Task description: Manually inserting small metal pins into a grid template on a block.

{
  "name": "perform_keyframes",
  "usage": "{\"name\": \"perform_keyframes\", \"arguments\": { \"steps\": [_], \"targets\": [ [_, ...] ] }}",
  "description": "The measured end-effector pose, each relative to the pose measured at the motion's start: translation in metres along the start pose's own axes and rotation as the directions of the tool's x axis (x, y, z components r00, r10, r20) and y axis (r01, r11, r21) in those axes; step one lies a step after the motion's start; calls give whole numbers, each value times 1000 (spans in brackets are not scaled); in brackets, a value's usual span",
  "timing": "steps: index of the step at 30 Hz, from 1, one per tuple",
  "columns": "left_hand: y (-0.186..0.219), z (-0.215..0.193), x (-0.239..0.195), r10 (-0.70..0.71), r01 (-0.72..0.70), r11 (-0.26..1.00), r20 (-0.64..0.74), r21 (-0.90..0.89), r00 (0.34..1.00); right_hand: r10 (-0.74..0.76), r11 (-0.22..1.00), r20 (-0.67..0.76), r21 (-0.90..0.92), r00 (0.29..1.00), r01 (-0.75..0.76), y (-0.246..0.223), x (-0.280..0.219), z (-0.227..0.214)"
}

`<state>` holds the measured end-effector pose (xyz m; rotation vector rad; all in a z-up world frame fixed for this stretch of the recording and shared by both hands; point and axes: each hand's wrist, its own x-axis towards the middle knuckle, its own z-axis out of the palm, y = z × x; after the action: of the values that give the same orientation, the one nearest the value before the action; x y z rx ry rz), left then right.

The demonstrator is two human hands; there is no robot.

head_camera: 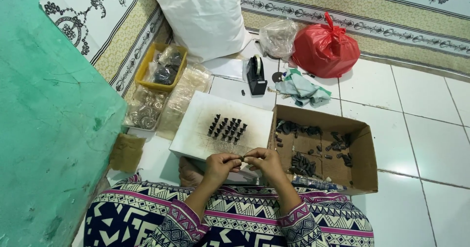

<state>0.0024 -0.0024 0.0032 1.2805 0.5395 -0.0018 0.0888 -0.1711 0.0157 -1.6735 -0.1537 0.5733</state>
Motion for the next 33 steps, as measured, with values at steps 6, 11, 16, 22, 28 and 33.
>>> {"name": "perform_keyframes", "arguments": {
  "steps": [6, 11, 16, 22, 28, 33],
  "targets": [
    [-6, 4, 3, -8, 8, 1000, 6, -10, 1000, 106, 985, 68, 132, 992, -114, 17, 13, -7],
    [-17, 2, 6, -21, 22, 998, 6, -51, 1000, 103, 982, 70, 154, 992, -113, 19, 15, -3],
    [-25, 4, 15, -12, 5, 996, -74, -92, 997, 100, 981, -22, 167, 995, -95, 19, 15, 11],
    [2, 23, 19, 31, -45, 995, -149, -87, 988, 38, 999, -75, 41, 996, -35, 8, 25, 7],
    [-4, 35, 33, 351, -267, 852, -112, 450, 930, -71, 993, -160, -108, 985, 54, -2, 50, -1],
    [-6, 62, 41, 435, -334, 765, -59, 551, 899, -429, 798, -206, -543, 880, 262, 11, 93, -12]
  ]
}}
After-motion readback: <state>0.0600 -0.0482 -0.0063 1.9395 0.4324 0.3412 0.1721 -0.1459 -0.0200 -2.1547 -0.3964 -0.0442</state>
